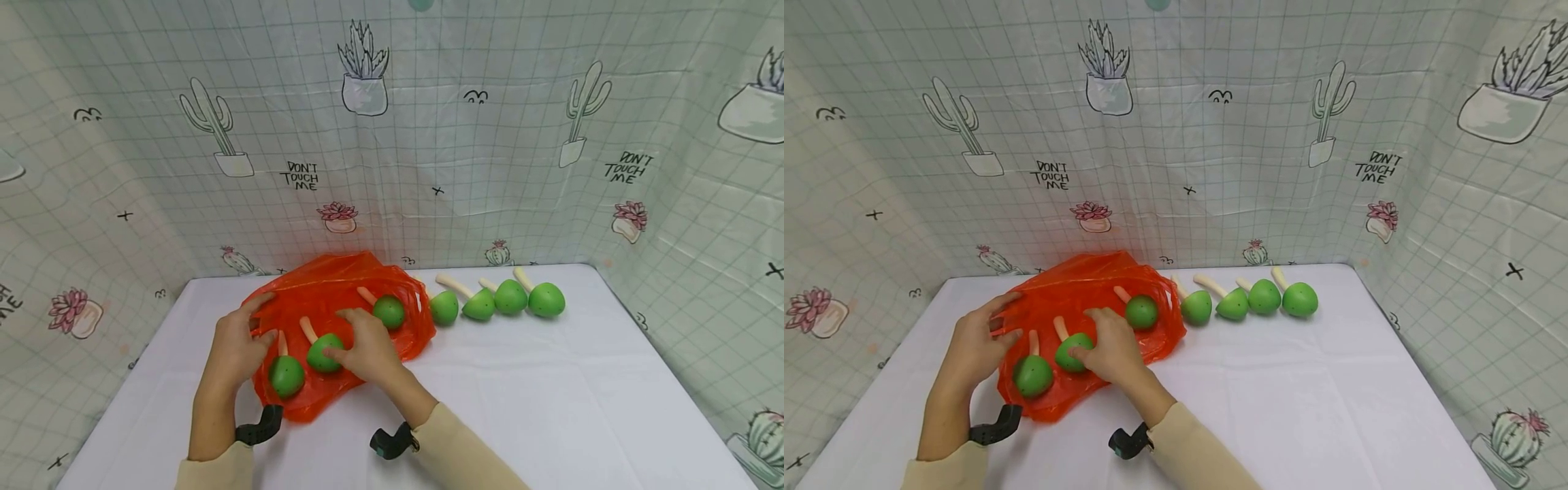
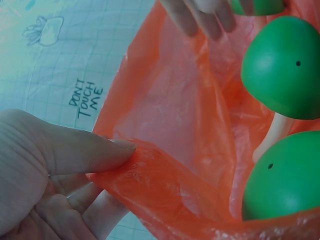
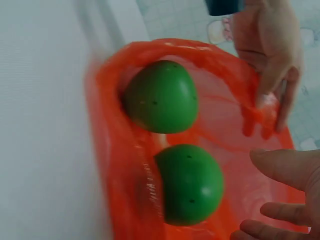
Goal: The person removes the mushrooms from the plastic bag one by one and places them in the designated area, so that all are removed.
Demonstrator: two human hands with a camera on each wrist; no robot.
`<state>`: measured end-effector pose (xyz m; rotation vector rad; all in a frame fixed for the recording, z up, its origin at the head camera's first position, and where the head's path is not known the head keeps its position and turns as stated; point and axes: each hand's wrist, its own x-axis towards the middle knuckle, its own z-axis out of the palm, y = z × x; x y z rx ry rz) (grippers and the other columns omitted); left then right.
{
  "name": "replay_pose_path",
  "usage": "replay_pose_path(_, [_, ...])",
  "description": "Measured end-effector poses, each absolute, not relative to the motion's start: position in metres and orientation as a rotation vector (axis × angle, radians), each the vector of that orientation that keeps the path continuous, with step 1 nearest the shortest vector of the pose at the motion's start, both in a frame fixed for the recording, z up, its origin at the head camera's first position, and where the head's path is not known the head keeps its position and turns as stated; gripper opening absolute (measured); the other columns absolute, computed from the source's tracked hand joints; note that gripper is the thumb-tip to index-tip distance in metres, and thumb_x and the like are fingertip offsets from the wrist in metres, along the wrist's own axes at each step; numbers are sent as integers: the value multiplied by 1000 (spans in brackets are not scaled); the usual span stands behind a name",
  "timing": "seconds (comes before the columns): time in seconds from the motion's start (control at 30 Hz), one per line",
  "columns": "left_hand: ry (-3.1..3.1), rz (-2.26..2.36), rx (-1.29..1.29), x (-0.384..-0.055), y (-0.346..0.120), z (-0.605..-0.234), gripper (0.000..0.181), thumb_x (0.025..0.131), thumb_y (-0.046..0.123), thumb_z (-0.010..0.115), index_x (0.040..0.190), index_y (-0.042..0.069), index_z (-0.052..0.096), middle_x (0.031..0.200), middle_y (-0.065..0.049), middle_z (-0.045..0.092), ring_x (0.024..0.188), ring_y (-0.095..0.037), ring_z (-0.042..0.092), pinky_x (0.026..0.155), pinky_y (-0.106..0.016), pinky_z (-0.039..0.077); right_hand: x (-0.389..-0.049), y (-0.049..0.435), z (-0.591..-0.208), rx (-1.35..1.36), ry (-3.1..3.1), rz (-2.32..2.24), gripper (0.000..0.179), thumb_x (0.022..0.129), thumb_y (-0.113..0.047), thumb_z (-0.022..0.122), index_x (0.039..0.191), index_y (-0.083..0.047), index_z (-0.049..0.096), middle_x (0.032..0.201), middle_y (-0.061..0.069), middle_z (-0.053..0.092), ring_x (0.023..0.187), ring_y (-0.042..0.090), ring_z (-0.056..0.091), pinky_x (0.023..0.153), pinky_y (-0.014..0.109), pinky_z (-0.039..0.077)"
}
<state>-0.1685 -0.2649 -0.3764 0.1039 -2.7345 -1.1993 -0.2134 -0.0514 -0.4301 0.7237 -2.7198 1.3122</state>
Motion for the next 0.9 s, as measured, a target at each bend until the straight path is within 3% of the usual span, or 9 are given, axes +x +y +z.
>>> replay_pose_path(0.5, [-2728,-1193,85,-169,-265,-377,64,96,-6,67,156,1,47,148,-31,52,131,-52,56,99,-58,53,-209,-70,-456,669,-2821,1205,57,81,-21,93,130,-4,68,118,8,68,107,27,63,93,40,58])
replay_pose_path(0.9, [-2732,-1190,89,-167,-264,-375,64,96,-7,67,156,1,46,149,-31,52,131,-52,56,98,-58,54,-209,-72,-460,672,-2797,1192,52,82,-18,92,127,-5,70,116,7,70,104,25,64,91,37,58])
